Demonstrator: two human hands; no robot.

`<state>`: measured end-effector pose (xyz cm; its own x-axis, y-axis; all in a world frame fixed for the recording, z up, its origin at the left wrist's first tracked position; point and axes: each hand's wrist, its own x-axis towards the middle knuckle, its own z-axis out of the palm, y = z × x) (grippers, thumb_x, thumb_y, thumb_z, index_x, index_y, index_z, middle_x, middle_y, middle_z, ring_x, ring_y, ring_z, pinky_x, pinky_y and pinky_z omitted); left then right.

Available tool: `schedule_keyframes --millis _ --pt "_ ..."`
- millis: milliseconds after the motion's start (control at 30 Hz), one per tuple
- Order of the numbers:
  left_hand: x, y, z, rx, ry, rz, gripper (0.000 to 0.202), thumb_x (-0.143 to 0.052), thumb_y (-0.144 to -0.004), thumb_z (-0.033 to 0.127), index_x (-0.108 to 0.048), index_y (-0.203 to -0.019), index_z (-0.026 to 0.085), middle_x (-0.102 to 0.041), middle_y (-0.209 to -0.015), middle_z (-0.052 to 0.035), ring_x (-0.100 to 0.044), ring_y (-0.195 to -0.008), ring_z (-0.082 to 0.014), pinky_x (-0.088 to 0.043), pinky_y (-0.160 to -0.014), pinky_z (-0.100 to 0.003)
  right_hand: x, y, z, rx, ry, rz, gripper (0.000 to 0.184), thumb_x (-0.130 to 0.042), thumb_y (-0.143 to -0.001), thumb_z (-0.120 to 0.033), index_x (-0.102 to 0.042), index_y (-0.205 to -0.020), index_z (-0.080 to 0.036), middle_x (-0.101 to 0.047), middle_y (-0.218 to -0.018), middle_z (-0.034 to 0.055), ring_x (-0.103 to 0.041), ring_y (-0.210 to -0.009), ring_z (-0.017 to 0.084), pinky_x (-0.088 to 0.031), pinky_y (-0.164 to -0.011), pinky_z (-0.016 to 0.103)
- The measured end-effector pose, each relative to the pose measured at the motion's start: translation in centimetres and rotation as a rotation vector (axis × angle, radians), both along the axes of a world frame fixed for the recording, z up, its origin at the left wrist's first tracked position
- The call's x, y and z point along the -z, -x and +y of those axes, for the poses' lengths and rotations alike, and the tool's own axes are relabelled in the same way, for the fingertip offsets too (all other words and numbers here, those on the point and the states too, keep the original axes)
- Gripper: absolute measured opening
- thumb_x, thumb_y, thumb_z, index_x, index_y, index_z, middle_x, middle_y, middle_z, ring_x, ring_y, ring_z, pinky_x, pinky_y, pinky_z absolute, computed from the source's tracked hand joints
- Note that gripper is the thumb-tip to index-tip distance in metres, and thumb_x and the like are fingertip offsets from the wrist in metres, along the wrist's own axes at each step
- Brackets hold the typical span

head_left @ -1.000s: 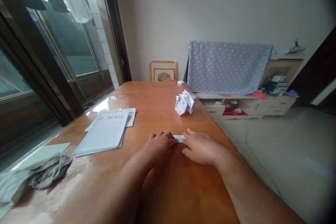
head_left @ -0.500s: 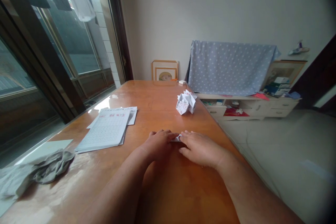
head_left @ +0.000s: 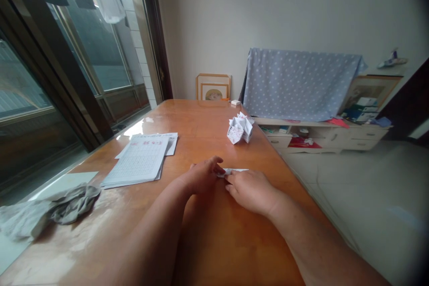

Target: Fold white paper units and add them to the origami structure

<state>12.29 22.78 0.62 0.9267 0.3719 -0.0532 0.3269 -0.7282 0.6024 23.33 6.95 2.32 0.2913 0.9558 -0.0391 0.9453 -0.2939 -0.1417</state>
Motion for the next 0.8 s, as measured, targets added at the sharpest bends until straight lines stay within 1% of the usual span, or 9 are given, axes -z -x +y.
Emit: schedule_keyframes --millis 100,267,400,500,567,700,800 --pt "0.0 -0.1 0.1 -0.014 0.022 0.013 0.052 -0.049 -0.079 0.013 -0.049 -0.129 0.028 -0.072 -0.124 0.0000 -0.062 -0.121 -0.0216 -0.046 -0.100 -0.039 0.0 0.4 0.3 0.029 0.025 -0.029 0.031 -0.044 -0.099 -0.035 -0.068 -0.115 -0.024 -0.074 -0.114 0.0099 -0.068 -0.105 0.029 -0.044 -0.087 0.037" --pt "0.2 -0.1 0.4 -0.023 0.028 0.004 0.050 -0.049 -0.078 0.013 -0.052 -0.126 0.028 -0.074 -0.121 0.0005 -0.065 -0.117 -0.0218 -0.044 -0.102 -0.041 -0.1 0.4 0.2 -0.014 -0.003 -0.021 0.032 -0.045 -0.098 -0.035 -0.067 -0.119 -0.025 -0.073 -0.115 0.0081 -0.067 -0.107 0.028 -0.044 -0.088 0.036" --pt "0.3 -0.1 0.5 -0.006 -0.009 0.021 0.049 -0.050 -0.080 0.015 -0.051 -0.127 0.028 -0.073 -0.122 0.0007 -0.065 -0.116 -0.0205 -0.044 -0.102 -0.039 -0.2 1.0 0.6 0.020 0.053 -0.078 0.033 -0.046 -0.098 -0.033 -0.066 -0.122 -0.024 -0.074 -0.111 0.0096 -0.069 -0.099 0.028 -0.045 -0.080 0.035" --pt "0.2 0.0 0.3 -0.016 -0.038 0.024 0.047 -0.051 -0.082 0.017 -0.051 -0.128 0.028 -0.073 -0.122 0.0004 -0.065 -0.116 -0.0208 -0.044 -0.103 -0.039 -0.3 1.6 1.0 0.027 0.078 -0.105 0.034 -0.045 -0.099 -0.033 -0.065 -0.125 -0.023 -0.075 -0.107 0.0107 -0.070 -0.094 0.028 -0.046 -0.075 0.035" --pt "0.0 0.0 0.2 -0.027 -0.045 0.022 0.047 -0.050 -0.082 0.017 -0.052 -0.127 0.028 -0.074 -0.122 0.0008 -0.065 -0.115 -0.0211 -0.042 -0.105 -0.041 -0.3 1.6 1.0 0.021 0.064 -0.097 0.035 -0.046 -0.099 -0.035 -0.065 -0.126 -0.024 -0.075 -0.107 0.0106 -0.070 -0.095 0.029 -0.046 -0.076 0.035" --pt "-0.5 0.2 -0.2 -0.035 -0.055 0.038 0.043 -0.051 -0.085 0.021 -0.053 -0.127 0.028 -0.073 -0.124 0.0007 -0.066 -0.114 -0.0224 -0.038 -0.109 -0.046 -0.1 1.3 0.6 -0.018 0.004 -0.070 0.040 -0.046 -0.099 -0.037 -0.059 -0.136 -0.029 -0.074 -0.113 0.0088 -0.069 -0.101 0.029 -0.046 -0.082 0.037" --pt "-0.8 0.2 -0.3 -0.043 -0.048 0.049 0.043 -0.052 -0.085 0.022 -0.053 -0.127 0.028 -0.073 -0.124 0.0005 -0.066 -0.115 -0.0227 -0.038 -0.109 -0.046 0.2 1.6 0.9 0.000 0.032 -0.116 0.039 -0.045 -0.099 -0.034 -0.058 -0.135 -0.028 -0.073 -0.110 0.0095 -0.069 -0.097 0.030 -0.047 -0.078 0.038"
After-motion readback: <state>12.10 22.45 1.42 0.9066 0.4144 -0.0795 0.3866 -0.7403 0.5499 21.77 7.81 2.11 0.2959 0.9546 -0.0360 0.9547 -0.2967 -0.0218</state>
